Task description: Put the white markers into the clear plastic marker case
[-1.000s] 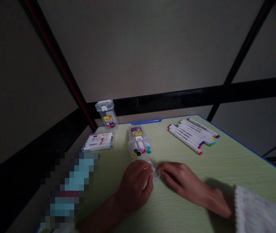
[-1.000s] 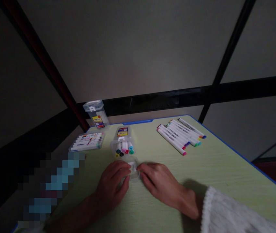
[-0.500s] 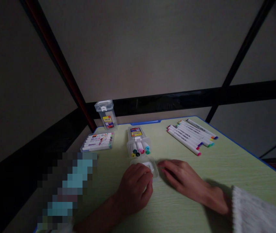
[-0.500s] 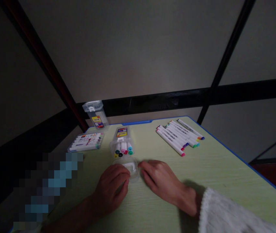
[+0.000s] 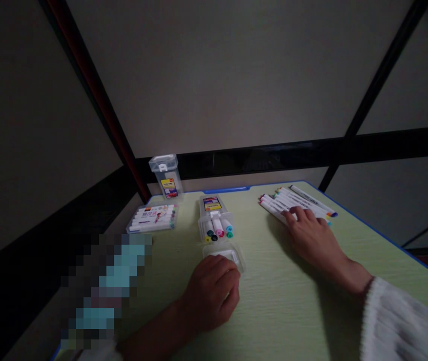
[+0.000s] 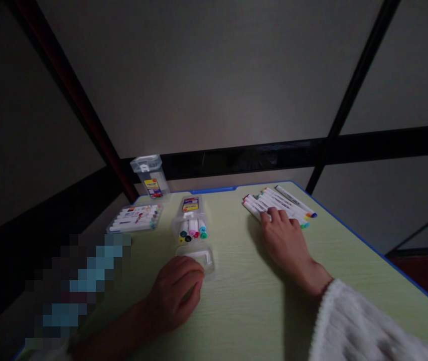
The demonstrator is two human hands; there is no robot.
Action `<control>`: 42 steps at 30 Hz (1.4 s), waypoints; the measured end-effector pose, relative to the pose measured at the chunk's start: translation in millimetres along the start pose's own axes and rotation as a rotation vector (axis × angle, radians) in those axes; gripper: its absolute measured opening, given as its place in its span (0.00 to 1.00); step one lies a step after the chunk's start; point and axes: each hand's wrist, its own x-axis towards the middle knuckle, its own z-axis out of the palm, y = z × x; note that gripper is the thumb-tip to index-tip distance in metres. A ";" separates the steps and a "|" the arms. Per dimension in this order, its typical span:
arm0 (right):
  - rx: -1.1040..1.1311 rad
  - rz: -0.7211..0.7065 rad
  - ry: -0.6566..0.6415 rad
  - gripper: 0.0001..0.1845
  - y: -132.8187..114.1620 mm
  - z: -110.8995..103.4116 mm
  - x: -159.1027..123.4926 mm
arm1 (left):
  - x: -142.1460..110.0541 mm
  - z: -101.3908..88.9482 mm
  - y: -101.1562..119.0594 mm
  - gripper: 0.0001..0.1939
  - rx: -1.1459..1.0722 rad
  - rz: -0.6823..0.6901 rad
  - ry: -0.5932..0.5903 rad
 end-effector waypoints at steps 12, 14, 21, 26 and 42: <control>-0.024 0.029 -0.061 0.13 7.1 9.8 2.4 | 0.5 -0.8 0.1 0.08 0.009 0.018 -0.005; -0.019 0.023 -0.066 0.12 7.6 10.2 3.0 | 0.6 -1.0 0.2 0.08 0.005 0.013 -0.014; 0.024 0.011 -0.100 0.15 6.0 12.6 3.1 | 0.3 -1.1 -0.2 0.08 0.007 0.011 -0.017; 0.057 -0.002 -0.134 0.15 4.0 13.1 3.0 | 0.1 0.0 -0.6 0.09 0.017 0.006 -0.032; 0.149 -0.072 -0.172 0.16 -8.9 -1.6 -1.0 | 0.3 1.0 -0.7 0.09 0.017 0.010 -0.068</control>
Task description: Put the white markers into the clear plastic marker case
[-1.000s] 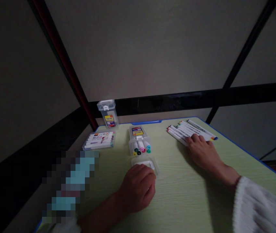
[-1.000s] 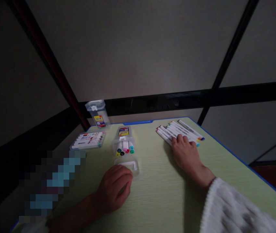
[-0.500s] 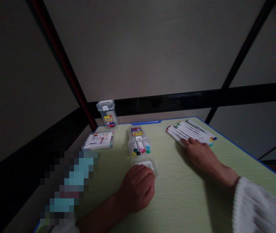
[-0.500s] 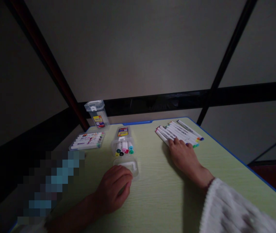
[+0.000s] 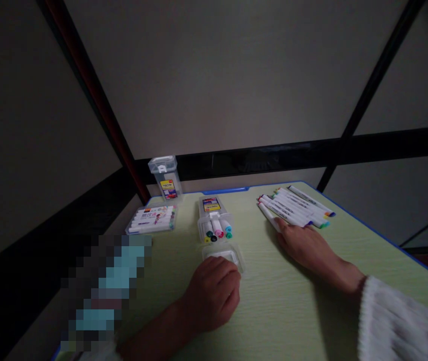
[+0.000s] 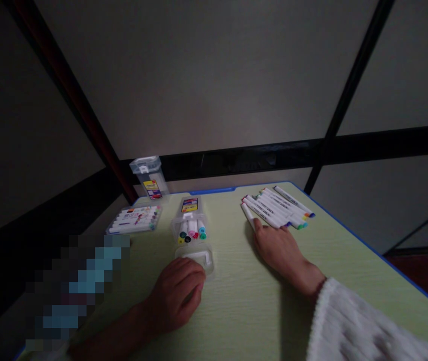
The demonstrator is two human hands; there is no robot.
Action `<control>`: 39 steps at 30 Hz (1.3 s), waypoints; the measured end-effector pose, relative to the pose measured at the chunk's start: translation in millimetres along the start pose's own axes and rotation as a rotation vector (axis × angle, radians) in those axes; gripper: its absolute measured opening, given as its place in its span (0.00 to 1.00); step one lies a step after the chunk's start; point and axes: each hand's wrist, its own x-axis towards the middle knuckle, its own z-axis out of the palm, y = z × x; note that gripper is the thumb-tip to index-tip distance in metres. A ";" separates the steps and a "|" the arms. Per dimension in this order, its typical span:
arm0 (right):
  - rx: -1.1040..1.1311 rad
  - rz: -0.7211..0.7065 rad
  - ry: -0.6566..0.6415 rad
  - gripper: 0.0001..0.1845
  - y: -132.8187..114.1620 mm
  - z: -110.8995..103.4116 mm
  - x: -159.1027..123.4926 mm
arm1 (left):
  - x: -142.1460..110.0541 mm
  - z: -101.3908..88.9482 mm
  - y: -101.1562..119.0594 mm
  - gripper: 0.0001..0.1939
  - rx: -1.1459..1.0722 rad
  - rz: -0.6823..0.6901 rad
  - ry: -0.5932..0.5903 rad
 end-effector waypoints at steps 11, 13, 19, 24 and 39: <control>0.102 -0.047 -0.018 0.21 -15.5 1.8 -7.9 | 0.3 -0.6 -0.1 0.08 -0.007 0.008 0.005; 0.113 -0.063 -0.015 0.22 -17.6 2.1 -9.4 | 0.7 -0.9 -0.1 0.08 -0.012 0.010 0.004; 0.198 -0.052 0.041 0.25 -23.3 3.9 -11.6 | 1.2 -1.1 -0.5 0.09 -0.008 0.010 0.001; 0.424 -0.030 0.099 0.26 -27.6 4.7 -10.7 | 0.7 -0.5 -1.2 0.09 0.001 0.020 0.000; 0.783 -0.225 0.326 0.22 -39.4 -11.0 -22.2 | -4.1 1.1 -1.1 0.13 -0.152 -0.232 0.204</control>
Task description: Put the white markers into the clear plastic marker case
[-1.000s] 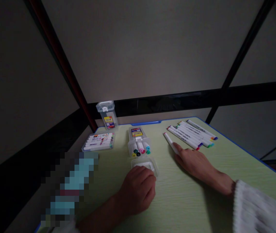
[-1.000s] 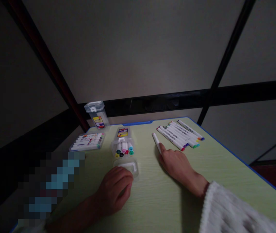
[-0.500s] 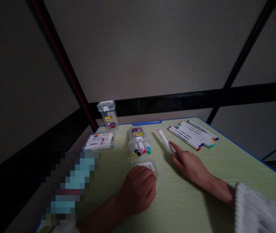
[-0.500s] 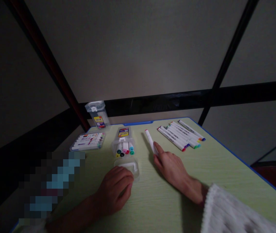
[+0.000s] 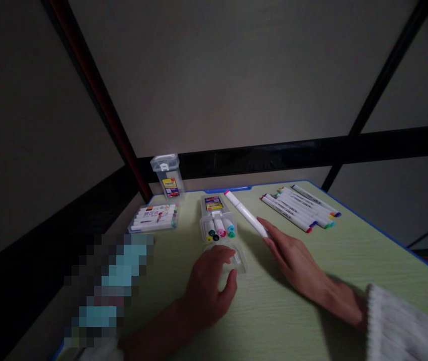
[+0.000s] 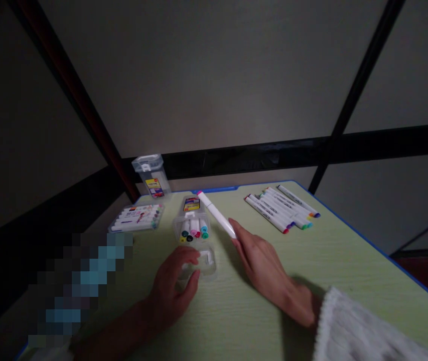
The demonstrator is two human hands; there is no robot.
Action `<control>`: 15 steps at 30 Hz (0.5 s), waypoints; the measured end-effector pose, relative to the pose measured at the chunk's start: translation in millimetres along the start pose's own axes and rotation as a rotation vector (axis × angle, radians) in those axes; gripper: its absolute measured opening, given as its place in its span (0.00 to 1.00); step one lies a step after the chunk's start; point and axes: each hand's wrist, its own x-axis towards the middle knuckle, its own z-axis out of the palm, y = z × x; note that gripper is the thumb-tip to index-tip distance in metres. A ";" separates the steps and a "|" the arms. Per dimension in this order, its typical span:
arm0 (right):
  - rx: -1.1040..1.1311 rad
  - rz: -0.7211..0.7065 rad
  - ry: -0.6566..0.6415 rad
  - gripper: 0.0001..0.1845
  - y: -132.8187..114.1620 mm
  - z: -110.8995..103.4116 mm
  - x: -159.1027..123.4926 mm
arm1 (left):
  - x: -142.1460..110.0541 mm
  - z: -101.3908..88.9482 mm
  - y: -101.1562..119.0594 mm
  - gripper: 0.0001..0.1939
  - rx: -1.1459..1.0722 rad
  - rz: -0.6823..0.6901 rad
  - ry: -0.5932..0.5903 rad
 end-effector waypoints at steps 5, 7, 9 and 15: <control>-0.005 -0.177 0.022 0.18 -0.8 -0.1 -0.2 | 2.7 2.2 -1.6 0.18 -0.262 -0.319 0.163; -0.027 -0.267 0.032 0.17 -2.4 -0.7 -0.2 | 6.8 2.9 -2.5 0.18 -0.400 -0.418 0.249; -0.053 -0.351 0.038 0.17 -4.4 -1.5 -0.3 | 10.8 3.4 -3.6 0.18 -0.519 -0.482 0.325; -0.107 -0.466 0.013 0.20 -6.7 -1.3 -1.9 | 14.2 3.3 -4.5 0.19 -0.666 -0.510 0.440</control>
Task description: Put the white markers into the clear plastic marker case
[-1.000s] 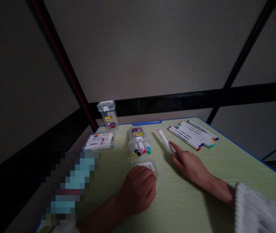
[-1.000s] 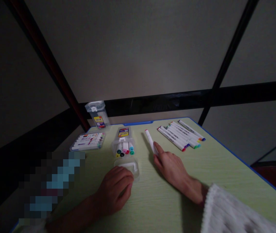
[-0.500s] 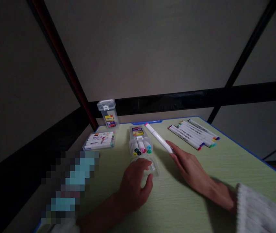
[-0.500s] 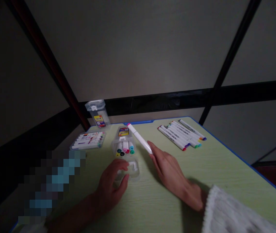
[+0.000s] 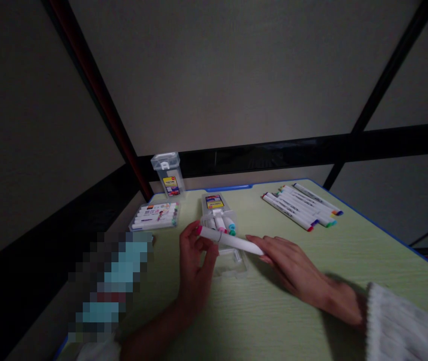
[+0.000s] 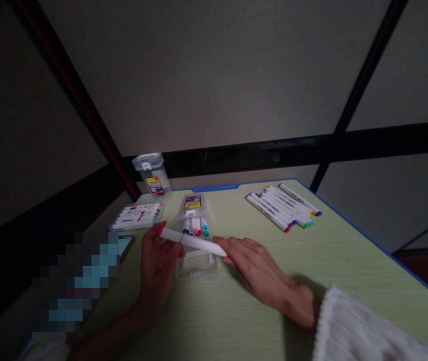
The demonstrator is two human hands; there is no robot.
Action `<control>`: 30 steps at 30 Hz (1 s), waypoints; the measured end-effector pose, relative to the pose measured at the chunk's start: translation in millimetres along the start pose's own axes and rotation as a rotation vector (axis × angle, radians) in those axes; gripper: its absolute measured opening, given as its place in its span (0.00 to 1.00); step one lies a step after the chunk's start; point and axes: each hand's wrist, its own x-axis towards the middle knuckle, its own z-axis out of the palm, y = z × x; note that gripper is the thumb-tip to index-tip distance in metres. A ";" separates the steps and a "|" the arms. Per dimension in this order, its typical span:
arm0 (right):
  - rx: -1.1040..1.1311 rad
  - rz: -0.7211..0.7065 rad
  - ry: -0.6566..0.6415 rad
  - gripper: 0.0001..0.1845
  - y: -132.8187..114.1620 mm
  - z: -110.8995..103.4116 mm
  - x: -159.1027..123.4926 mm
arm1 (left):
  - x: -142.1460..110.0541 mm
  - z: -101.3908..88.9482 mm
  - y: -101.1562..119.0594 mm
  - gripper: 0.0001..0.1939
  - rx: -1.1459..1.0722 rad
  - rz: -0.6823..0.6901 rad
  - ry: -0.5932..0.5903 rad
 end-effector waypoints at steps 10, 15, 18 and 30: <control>0.013 -0.007 -0.053 0.20 0.6 -0.7 -1.3 | -1.9 -0.7 5.6 0.12 0.040 0.073 0.045; 0.049 -0.012 -0.043 0.19 0.9 0.4 -4.2 | -1.0 -1.3 8.0 0.10 0.075 0.062 0.061; 0.138 0.045 -0.027 0.18 -0.3 0.3 -4.4 | 0.2 -1.6 9.1 0.11 0.086 0.032 0.072; 0.609 0.485 0.050 0.13 -5.3 -0.1 2.4 | 6.9 -2.3 7.8 0.12 0.093 -0.055 0.111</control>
